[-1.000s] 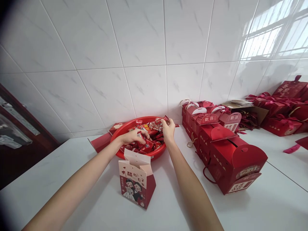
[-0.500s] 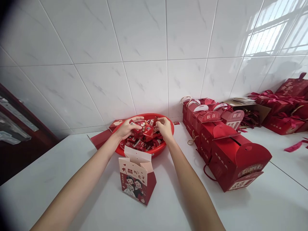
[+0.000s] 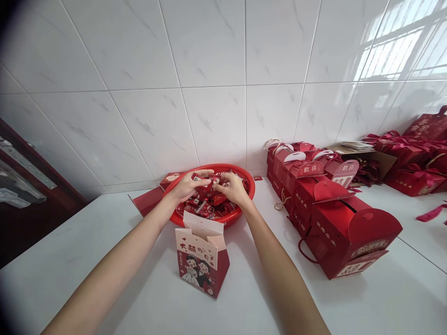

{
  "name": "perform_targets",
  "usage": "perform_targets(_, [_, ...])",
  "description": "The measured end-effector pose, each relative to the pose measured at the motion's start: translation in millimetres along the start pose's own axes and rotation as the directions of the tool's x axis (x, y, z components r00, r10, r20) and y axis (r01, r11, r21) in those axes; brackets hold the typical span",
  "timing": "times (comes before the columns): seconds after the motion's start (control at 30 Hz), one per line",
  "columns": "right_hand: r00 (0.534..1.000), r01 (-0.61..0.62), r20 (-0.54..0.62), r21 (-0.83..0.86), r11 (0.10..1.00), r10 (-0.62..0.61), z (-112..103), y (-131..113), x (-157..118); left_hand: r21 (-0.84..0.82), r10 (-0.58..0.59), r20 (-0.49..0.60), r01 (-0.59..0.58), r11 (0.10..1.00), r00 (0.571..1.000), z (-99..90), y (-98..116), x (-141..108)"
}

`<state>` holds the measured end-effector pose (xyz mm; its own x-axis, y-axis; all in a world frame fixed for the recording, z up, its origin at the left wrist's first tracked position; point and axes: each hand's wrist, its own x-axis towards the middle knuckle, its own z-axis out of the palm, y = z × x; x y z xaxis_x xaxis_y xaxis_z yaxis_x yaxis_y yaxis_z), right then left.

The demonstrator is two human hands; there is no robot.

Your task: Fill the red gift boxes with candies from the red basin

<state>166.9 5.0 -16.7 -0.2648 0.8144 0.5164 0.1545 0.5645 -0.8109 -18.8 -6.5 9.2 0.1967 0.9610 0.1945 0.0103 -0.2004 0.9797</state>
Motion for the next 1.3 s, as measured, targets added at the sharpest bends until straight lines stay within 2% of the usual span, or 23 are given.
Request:
perform_targets(0.07, [0.999,-0.052,-0.004,0.04,0.998,0.052,0,2,0,0.006,-0.008,0.024,0.008,1.0,1.0,0.9,1,-1])
perform_targets(0.17, [0.986,-0.114,-0.108,0.131,0.985,0.128,-1,3,0,0.016,-0.001,0.003,0.001,1.0,1.0,-0.2,-1,1])
perform_targets(0.23, [0.963,-0.134,-0.207,0.183,0.974,0.172,-2,3,-1,0.066,-0.001,-0.058,0.005,0.998,0.998,-2.7,-5,3])
perform_targets(0.3, [0.933,-0.158,-0.28,0.246,0.956,0.226,-4,1,-1,0.168,0.02,-0.167,0.008,0.986,0.986,-5.8,-10,6])
perform_targets(0.37, [0.917,-0.164,-0.295,0.34,0.926,0.27,-5,-2,-1,0.274,0.065,-0.259,0.009,0.962,0.964,-8.0,-13,8])
perform_targets(0.43, [0.922,-0.17,-0.245,0.442,0.881,0.3,-6,-4,-1,0.312,0.08,-0.268,0.008,0.95,0.96,-8.0,-14,9])
perform_targets(0.57, [0.926,-0.207,-0.165,0.53,0.823,0.34,-7,-6,-2,0.269,0.013,-0.096,0.014,0.963,0.995,-1.4,-8,4])
perform_targets(0.67, [0.925,-0.157,-0.228,0.5,0.851,0.304,-9,-6,-2,0.34,-0.004,0.094,-0.029,0.94,0.996,3.9,-3,0])
perform_targets(0.73, [0.921,-0.128,-0.265,0.488,0.864,0.286,-10,-6,-2,0.384,-0.014,0.178,-0.056,0.922,0.984,5.3,-1,0])
perform_targets(0.8, [0.909,-0.129,-0.286,0.498,0.858,0.303,-10,-5,-1,0.414,-0.021,0.19,-0.061,0.908,0.982,5.3,-2,3])
perform_targets(0.93, [0.873,-0.119,-0.335,0.557,0.822,0.353,-11,-2,1,0.525,-0.035,0.107,-0.027,0.851,0.994,7.0,-7,15])
perform_targets(1.1, [0.832,-0.088,-0.376,0.636,0.767,0.408,-12,0,3,0.721,-0.042,0.122,-0.06,0.69,0.992,22.3,-12,31])
perform_targets(1.17, [0.83,-0.096,-0.369,0.646,0.758,0.419,-12,0,3,0.764,-0.055,0.139,-0.071,0.641,0.989,29.0,-14,35])
perform_targets(1.23, [0.839,-0.096,-0.363,0.634,0.767,0.405,-12,0,3,0.754,-0.055,0.184,-0.105,0.649,0.981,33.6,-14,36])
perform_targets(1.3, [0.854,-0.089,-0.357,0.616,0.783,0.379,-12,0,3,0.698,-0.063,0.274,-0.153,0.699,0.96,35.9,-14,33])
